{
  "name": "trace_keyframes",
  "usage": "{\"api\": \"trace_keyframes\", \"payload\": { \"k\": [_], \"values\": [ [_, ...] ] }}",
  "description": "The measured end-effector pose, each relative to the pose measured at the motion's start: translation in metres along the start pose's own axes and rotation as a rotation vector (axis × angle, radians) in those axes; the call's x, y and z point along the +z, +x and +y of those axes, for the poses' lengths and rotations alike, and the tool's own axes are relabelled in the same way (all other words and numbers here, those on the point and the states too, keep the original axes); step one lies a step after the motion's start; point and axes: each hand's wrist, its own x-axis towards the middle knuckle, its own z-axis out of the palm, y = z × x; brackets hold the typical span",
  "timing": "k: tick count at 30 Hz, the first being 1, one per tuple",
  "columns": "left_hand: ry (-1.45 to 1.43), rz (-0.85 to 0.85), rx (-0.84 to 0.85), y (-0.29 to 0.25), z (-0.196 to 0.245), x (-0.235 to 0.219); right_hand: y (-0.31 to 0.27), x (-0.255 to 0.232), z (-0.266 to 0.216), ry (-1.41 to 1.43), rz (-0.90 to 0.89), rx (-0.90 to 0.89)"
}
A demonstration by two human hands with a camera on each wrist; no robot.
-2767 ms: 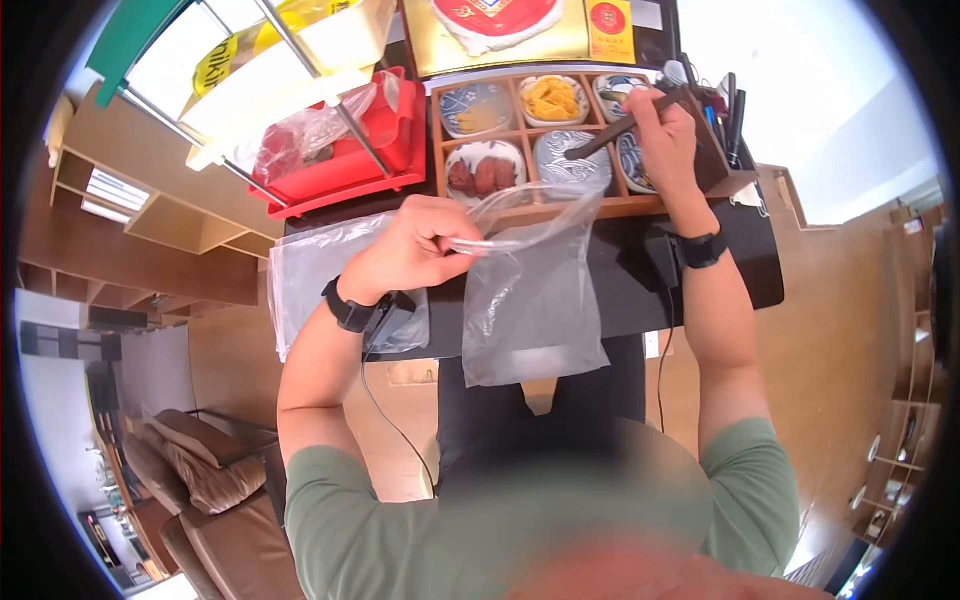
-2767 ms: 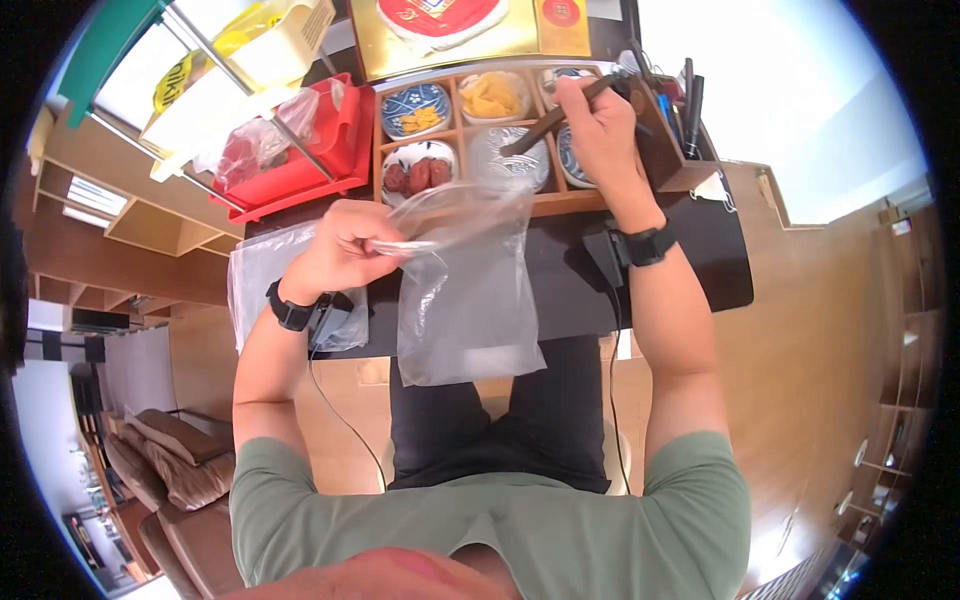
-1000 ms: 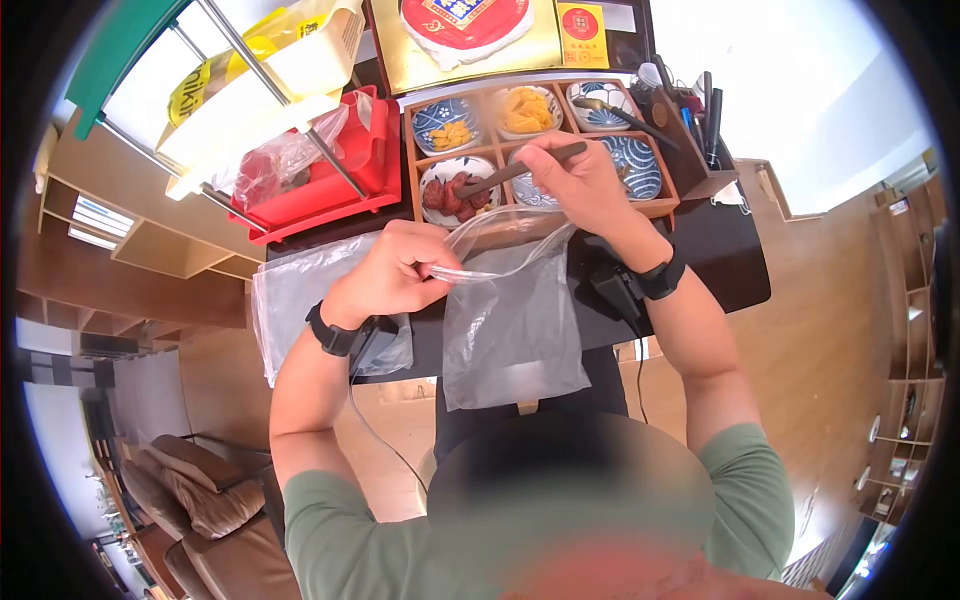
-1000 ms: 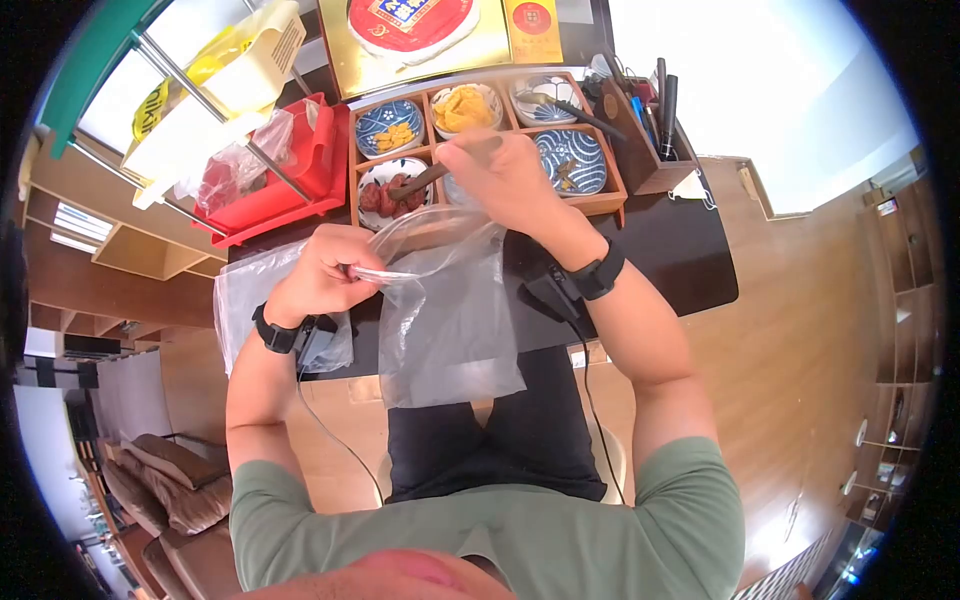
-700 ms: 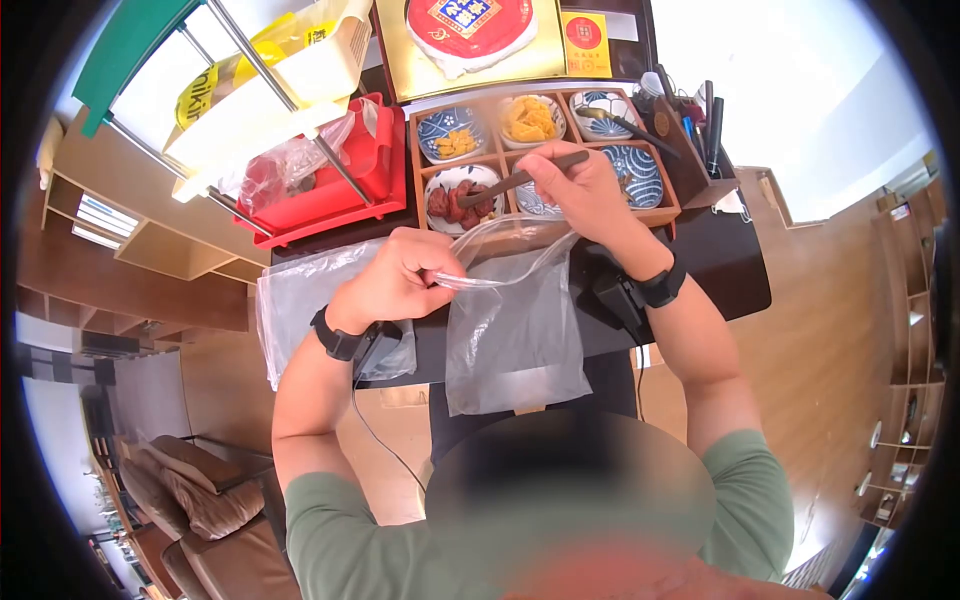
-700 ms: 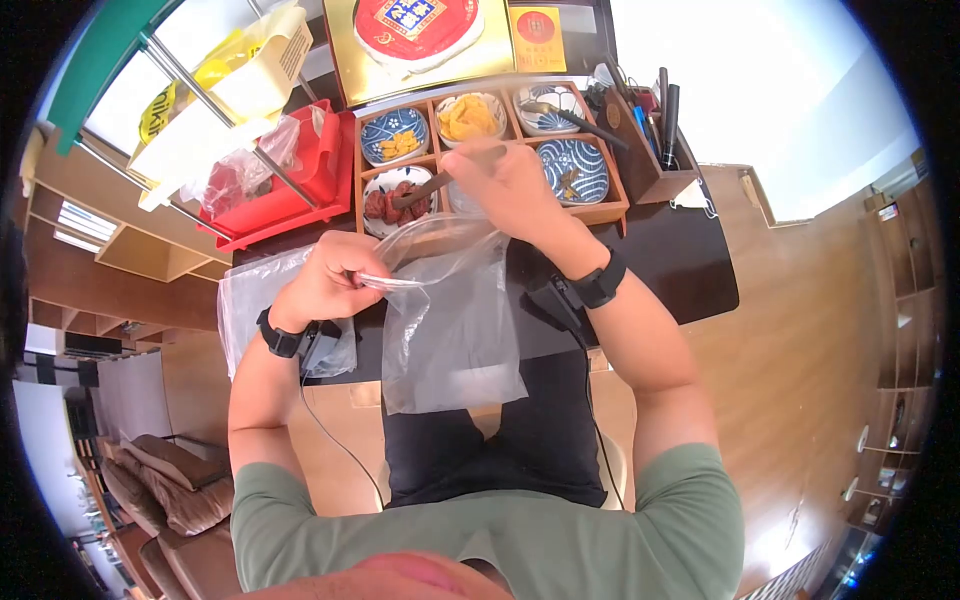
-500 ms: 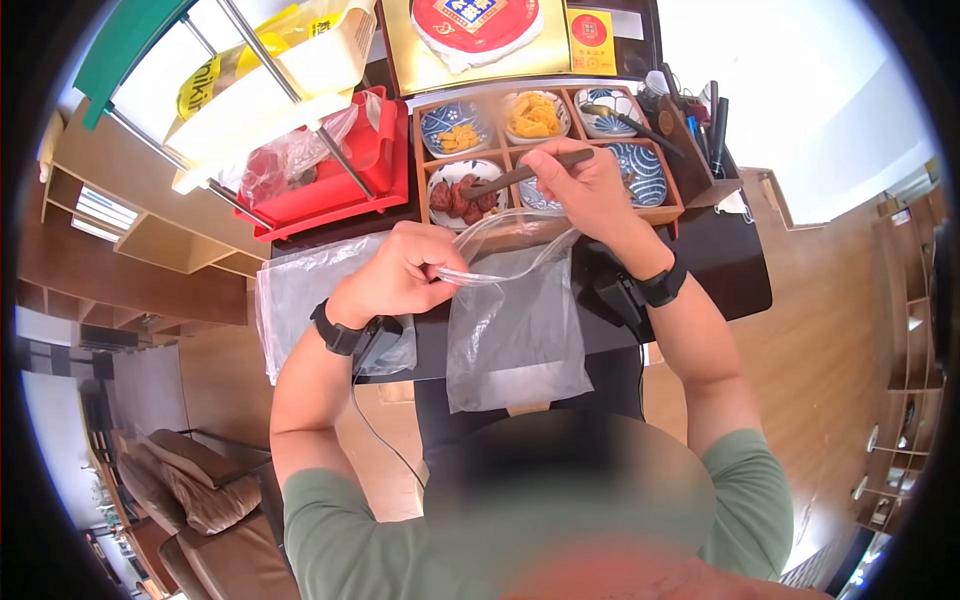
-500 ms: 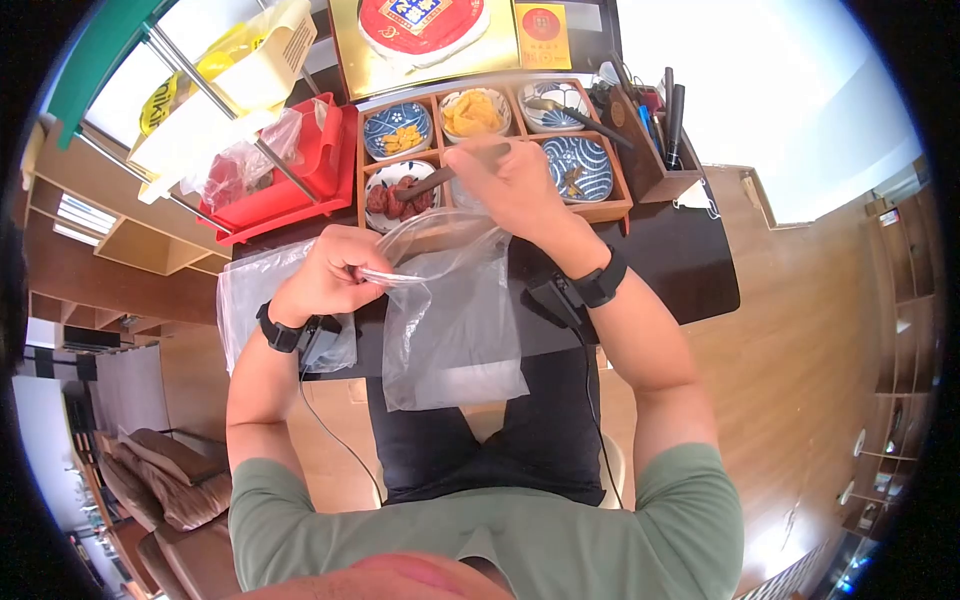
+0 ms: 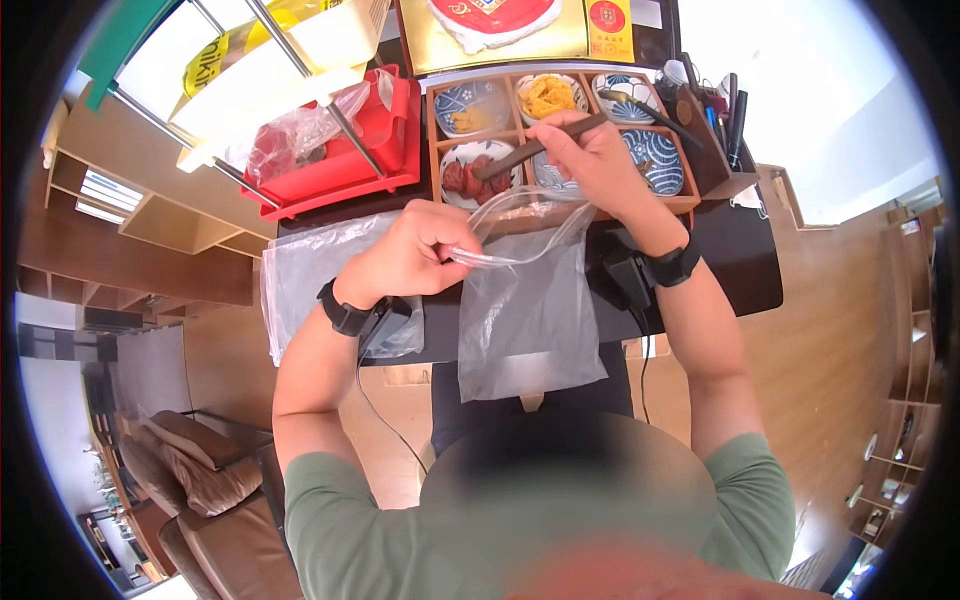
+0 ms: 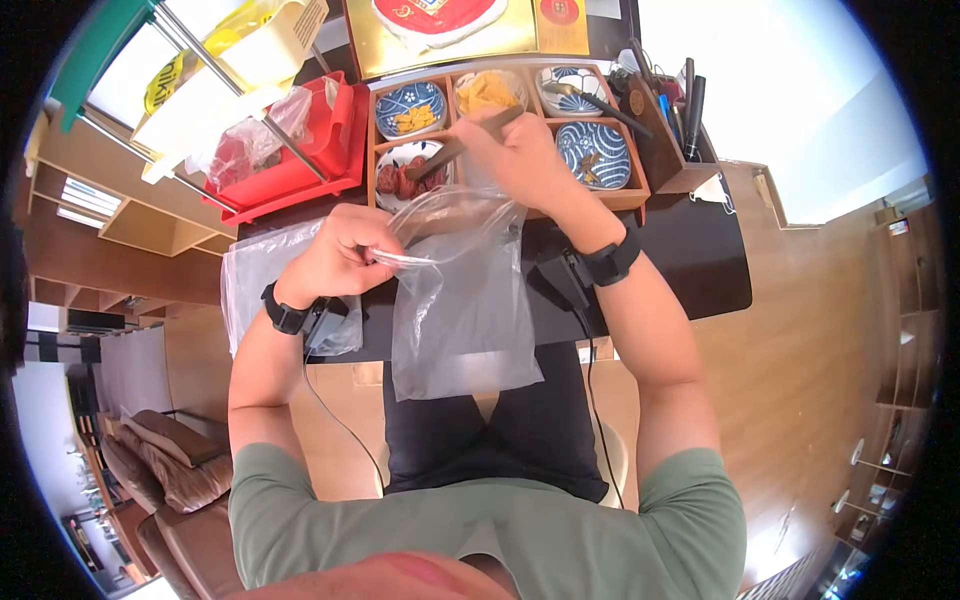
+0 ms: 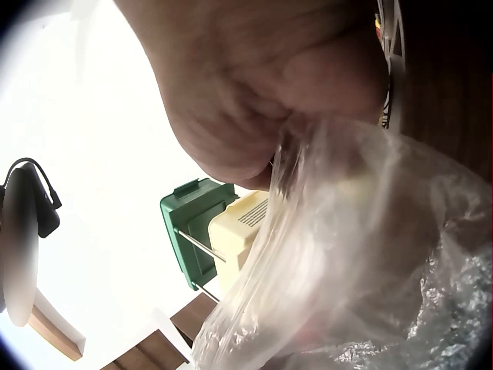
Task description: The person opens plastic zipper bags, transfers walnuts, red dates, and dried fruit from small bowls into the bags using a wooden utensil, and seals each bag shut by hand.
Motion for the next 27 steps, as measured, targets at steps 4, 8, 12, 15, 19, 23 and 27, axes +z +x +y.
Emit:
{"api": "trace_keyframes", "payload": {
  "k": [4,8,12,15,19,23,27],
  "values": [
    [0.035,-0.001,0.008,0.001,0.0,0.0,0.003,0.0,0.005,0.067,-0.03,-0.044],
    [0.027,0.014,0.009,0.001,-0.002,0.001,0.002,0.003,0.009,0.045,0.018,-0.12],
    [0.023,0.007,-0.031,0.0,0.0,0.001,0.002,0.001,0.013,0.086,0.078,-0.132],
    [-0.01,0.004,-0.004,0.0,-0.001,0.0,0.0,-0.009,0.007,0.16,0.111,-0.018],
    [0.036,0.008,-0.03,-0.001,-0.002,-0.001,-0.002,-0.013,0.003,0.187,0.134,-0.044],
    [0.015,0.003,0.015,0.001,0.001,-0.001,-0.007,-0.006,-0.004,0.086,0.058,-0.07],
    [0.011,-0.014,0.011,0.0,0.003,-0.001,-0.012,0.003,-0.022,-0.062,0.028,-0.145]
  ]
}}
